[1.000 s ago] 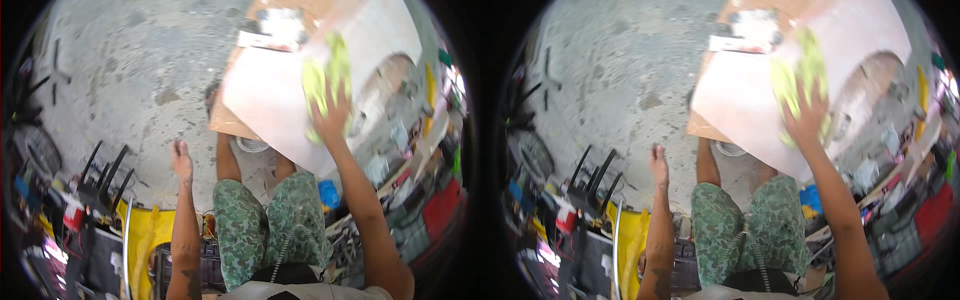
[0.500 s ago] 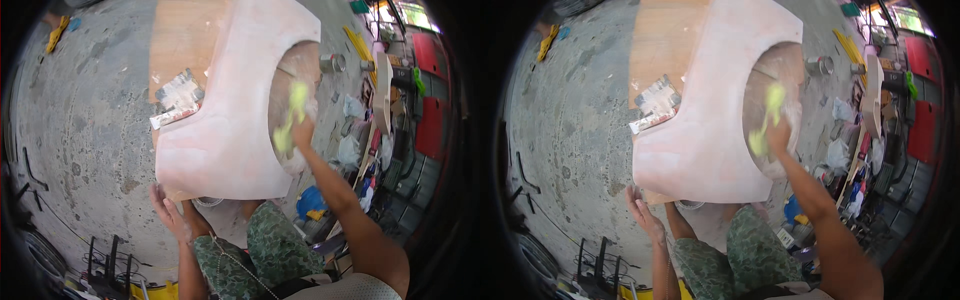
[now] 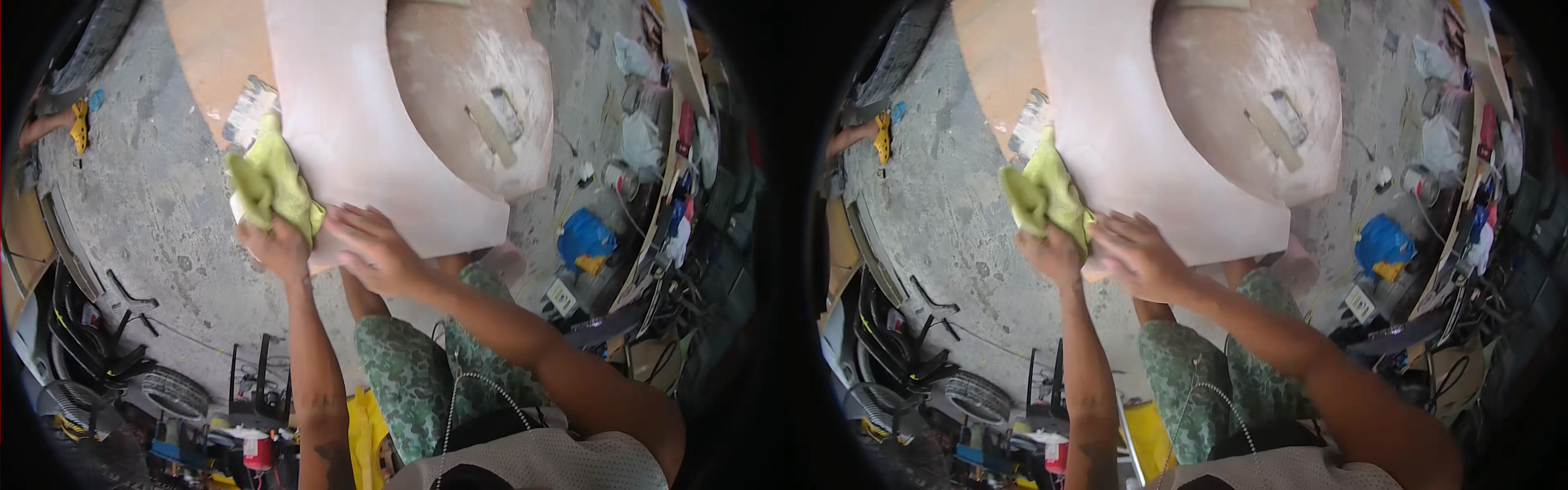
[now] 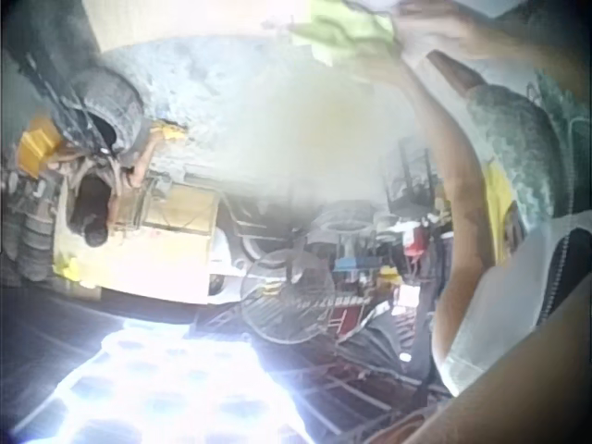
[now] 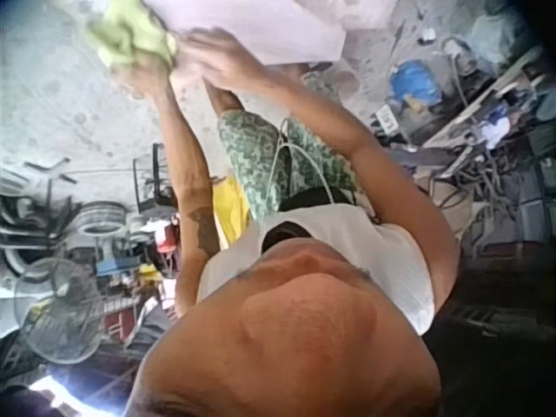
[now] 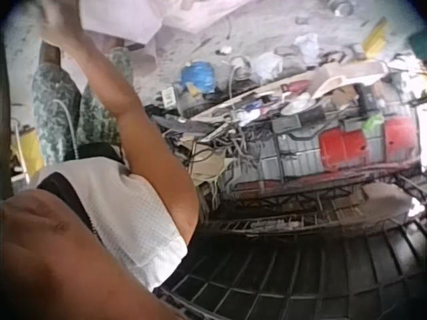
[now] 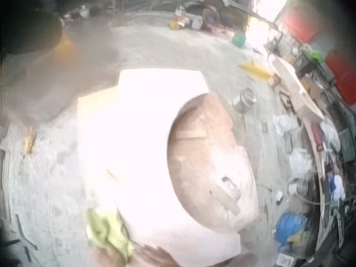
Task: Sanding and cleaning a fiberglass or plastic car body part.
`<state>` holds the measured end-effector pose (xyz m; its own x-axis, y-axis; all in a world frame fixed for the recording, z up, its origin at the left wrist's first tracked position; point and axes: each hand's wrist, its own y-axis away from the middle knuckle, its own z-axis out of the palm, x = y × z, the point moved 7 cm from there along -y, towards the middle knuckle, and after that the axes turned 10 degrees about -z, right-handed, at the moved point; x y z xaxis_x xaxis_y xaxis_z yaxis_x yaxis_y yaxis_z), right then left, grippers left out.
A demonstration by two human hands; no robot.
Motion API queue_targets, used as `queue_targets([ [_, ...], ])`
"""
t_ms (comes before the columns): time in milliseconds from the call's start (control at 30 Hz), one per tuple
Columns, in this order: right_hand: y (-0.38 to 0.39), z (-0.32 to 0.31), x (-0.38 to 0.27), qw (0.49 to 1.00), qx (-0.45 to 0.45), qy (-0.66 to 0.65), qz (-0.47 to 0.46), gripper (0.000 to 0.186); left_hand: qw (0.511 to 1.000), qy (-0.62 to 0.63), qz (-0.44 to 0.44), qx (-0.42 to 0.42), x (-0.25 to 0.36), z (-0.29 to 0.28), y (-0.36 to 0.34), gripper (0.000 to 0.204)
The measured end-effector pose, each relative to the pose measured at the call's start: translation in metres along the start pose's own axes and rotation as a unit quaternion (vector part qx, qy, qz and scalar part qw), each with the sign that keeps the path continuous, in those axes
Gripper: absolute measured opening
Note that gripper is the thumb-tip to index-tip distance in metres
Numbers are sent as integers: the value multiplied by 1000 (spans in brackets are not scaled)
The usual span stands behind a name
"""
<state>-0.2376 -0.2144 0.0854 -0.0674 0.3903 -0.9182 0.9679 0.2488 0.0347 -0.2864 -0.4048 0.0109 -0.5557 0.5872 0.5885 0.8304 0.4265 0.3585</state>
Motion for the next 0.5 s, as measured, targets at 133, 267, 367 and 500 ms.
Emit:
queue_targets([
  [133,136,-85,55,985,84,59,137,35,969,-203,144,5,41,81,71,52],
  [267,289,-186,100,881,300,89,354,36,894,-174,343,-230,94,201,215,46],
  [367,332,-178,98,671,473,-139,554,53,820,-150,325,-446,105,267,325,48],
  [500,327,-194,74,559,558,-321,522,59,831,79,39,-550,156,256,370,51],
])
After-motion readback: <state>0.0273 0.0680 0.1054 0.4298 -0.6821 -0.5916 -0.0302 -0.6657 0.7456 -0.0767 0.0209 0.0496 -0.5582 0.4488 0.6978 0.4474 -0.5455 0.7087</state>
